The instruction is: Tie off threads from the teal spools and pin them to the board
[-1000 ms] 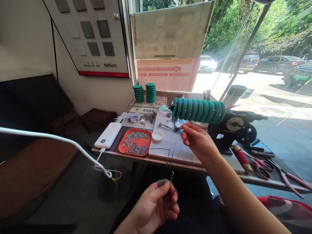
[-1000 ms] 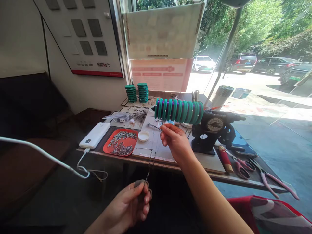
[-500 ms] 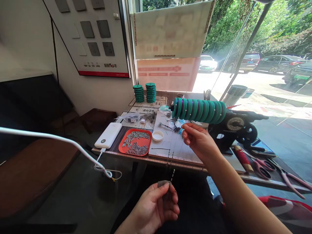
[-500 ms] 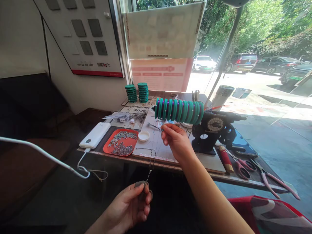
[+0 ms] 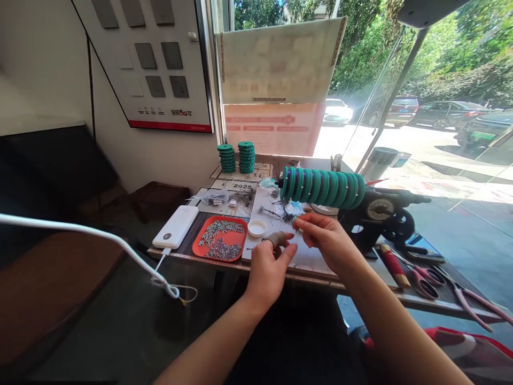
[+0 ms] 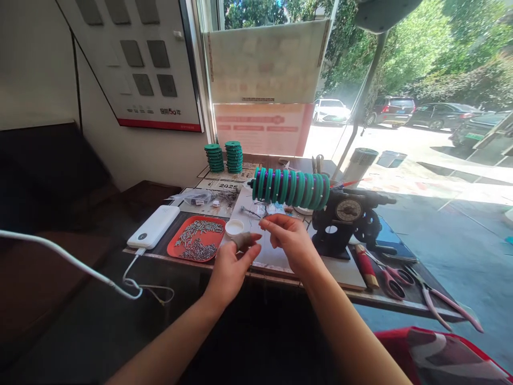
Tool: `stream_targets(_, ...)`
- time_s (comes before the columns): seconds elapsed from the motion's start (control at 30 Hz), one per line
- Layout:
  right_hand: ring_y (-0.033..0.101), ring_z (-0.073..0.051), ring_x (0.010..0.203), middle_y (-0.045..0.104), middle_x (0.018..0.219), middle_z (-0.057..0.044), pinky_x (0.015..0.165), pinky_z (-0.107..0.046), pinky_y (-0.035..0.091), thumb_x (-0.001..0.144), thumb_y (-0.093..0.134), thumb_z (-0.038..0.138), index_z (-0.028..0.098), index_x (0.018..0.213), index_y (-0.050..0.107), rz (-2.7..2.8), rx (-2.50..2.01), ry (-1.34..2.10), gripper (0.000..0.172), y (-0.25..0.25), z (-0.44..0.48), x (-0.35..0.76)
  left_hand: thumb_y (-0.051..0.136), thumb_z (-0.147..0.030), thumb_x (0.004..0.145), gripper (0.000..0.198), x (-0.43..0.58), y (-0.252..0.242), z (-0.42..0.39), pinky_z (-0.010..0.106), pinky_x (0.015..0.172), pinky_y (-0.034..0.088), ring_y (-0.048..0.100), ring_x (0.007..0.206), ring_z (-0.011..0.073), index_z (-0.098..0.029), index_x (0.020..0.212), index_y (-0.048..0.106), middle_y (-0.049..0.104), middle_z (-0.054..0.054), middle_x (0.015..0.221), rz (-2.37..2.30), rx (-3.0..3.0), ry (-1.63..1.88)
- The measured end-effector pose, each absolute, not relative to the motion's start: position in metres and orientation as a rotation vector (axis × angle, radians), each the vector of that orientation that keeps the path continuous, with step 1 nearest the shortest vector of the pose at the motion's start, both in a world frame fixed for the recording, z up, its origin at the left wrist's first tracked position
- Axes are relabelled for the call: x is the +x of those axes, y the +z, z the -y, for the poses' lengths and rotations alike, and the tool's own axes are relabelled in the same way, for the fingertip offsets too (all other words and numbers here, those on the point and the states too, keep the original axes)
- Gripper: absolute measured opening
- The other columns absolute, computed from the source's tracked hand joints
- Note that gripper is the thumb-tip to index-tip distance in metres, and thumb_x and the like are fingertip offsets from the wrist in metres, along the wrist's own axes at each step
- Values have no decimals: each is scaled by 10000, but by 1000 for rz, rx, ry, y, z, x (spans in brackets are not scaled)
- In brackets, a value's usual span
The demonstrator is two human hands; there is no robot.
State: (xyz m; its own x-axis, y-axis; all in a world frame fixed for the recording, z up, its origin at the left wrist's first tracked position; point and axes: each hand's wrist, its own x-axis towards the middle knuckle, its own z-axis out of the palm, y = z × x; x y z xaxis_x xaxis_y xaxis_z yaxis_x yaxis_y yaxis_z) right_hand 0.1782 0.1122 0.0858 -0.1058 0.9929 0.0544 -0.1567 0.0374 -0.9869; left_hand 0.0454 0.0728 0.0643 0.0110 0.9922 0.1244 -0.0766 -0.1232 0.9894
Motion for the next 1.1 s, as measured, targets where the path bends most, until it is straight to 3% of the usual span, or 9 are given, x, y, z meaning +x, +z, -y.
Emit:
stream_targets(0.23, 312, -62, 473, 478, 515, 38, 469, -235, 214, 568, 708, 305, 160, 590, 625, 1065, -971, 1400, 169, 84, -112, 180, 674, -227, 651, 92, 74, 74, -101, 217, 593, 331, 422, 547, 74, -138, 651, 652, 535, -35, 559, -752, 910, 1340)
stream_targets(0.43, 333, -75, 475, 447, 493, 43, 487, -246, 227, 591, 689, 338, 166, 568, 583, 1104, -917, 1461, 203, 84, -107, 174, 625, -215, 687, 123, 58, 70, -82, 222, 641, 345, 450, 614, 92, -137, 591, 621, 527, -19, 575, -722, 929, 1286)
stream_targets(0.57, 302, -66, 466, 425, 517, 52, 478, -245, 200, 594, 690, 337, 168, 573, 562, 1075, -928, 1411, 214, 81, -101, 172, 650, -220, 671, 132, 39, 63, -57, 245, 667, 394, 478, 614, 101, -124, 600, 596, 519, -2, 598, -780, 797, 1100)
stream_targets(0.8, 295, -58, 449, 383, 459, 68, 453, -221, 208, 659, 664, 343, 162, 582, 536, 1115, -988, 1441, 234, 68, -77, 164, 652, -243, 671, 141, 23, 52, -37, 179, 441, 384, 505, 515, 81, -132, 640, 572, 546, 3, 637, -776, 605, 847)
stream_targets(0.97, 433, -93, 384, 475, 459, 52, 401, -223, 328, 715, 614, 395, 179, 641, 518, 1023, -895, 1770, 248, 50, -49, 152, 642, -224, 687, 122, 23, 47, -35, 184, 452, 391, 497, 481, 69, -118, 648, 595, 540, -2, 602, -712, 558, 877)
stream_targets(1.1, 464, -91, 397, 498, 473, 43, 400, -214, 361, 720, 622, 399, 167, 662, 527, 962, -891, 1783, 257, 41, -41, 148, 654, -218, 684, 122, 23, 47, -34, 190, 479, 401, 506, 489, 70, -106, 654, 615, 566, 11, 606, -706, 544, 877)
